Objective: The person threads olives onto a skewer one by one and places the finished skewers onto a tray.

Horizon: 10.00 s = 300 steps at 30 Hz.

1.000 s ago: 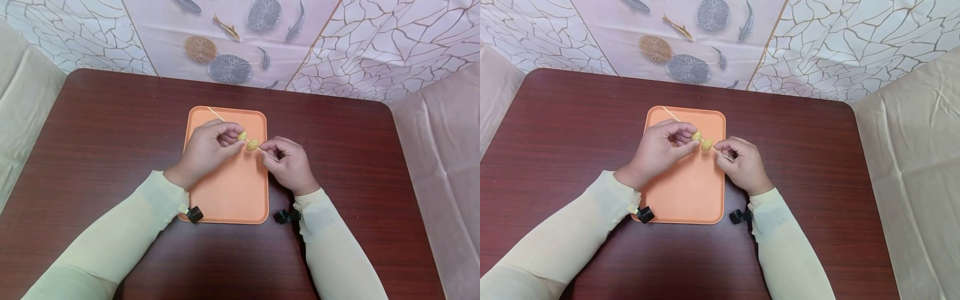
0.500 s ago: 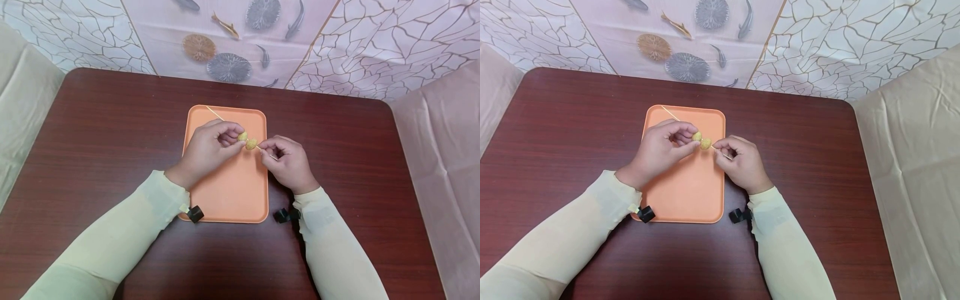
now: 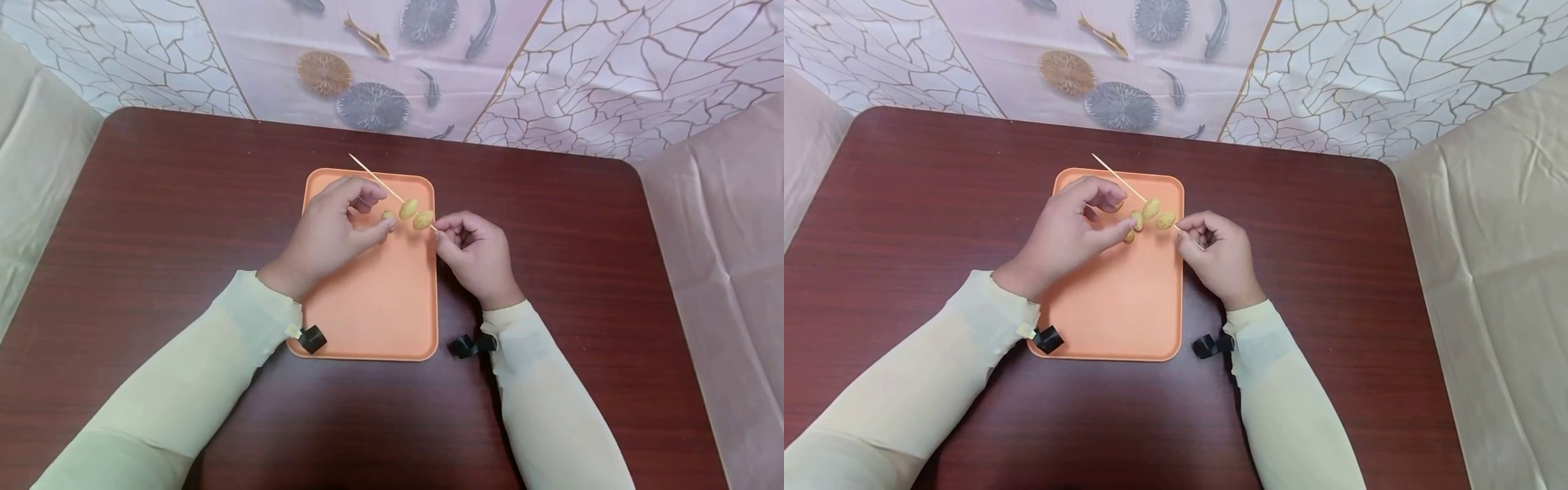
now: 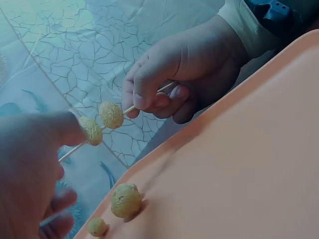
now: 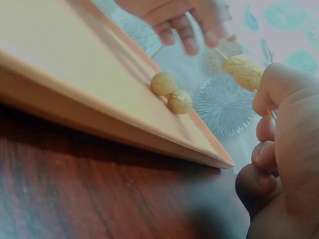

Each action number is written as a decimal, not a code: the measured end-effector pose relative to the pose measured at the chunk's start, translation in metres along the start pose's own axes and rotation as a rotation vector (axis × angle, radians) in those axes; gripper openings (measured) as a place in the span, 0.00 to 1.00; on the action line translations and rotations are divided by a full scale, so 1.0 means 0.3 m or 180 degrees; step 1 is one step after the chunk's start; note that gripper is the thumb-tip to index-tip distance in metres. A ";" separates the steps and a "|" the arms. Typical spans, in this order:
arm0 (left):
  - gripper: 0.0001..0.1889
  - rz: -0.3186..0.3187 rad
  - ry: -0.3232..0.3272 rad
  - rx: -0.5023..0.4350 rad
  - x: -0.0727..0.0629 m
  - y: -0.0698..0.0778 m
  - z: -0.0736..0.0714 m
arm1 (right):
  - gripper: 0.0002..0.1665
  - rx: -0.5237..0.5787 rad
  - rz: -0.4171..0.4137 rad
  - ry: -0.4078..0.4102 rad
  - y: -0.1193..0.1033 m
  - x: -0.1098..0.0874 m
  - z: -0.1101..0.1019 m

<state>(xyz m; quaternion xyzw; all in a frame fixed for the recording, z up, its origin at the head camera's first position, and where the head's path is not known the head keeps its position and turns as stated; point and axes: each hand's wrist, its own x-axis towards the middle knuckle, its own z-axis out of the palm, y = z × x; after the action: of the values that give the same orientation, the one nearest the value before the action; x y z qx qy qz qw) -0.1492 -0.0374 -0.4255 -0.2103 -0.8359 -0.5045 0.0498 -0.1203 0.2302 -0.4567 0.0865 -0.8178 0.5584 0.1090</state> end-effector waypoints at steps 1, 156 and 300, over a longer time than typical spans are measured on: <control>0.21 -0.0064 -0.0077 0.0081 0.003 -0.002 -0.001 | 0.06 0.0026 0.0013 -0.0002 0.002 0.002 -0.001; 0.24 -0.0577 0.1255 -0.0762 0.040 -0.108 -0.051 | 0.06 0.0384 0.0143 -0.0413 0.026 0.009 -0.030; 0.14 -0.0182 0.0092 -0.0576 0.002 -0.055 0.012 | 0.06 0.0170 0.0103 -0.0621 0.018 -0.004 -0.021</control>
<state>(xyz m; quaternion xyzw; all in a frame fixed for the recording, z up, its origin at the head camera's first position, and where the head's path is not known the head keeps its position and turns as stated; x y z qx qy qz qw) -0.1559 -0.0408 -0.4407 -0.1827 -0.7917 -0.5822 0.0282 -0.1201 0.2381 -0.4596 0.1302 -0.8107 0.5706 0.0175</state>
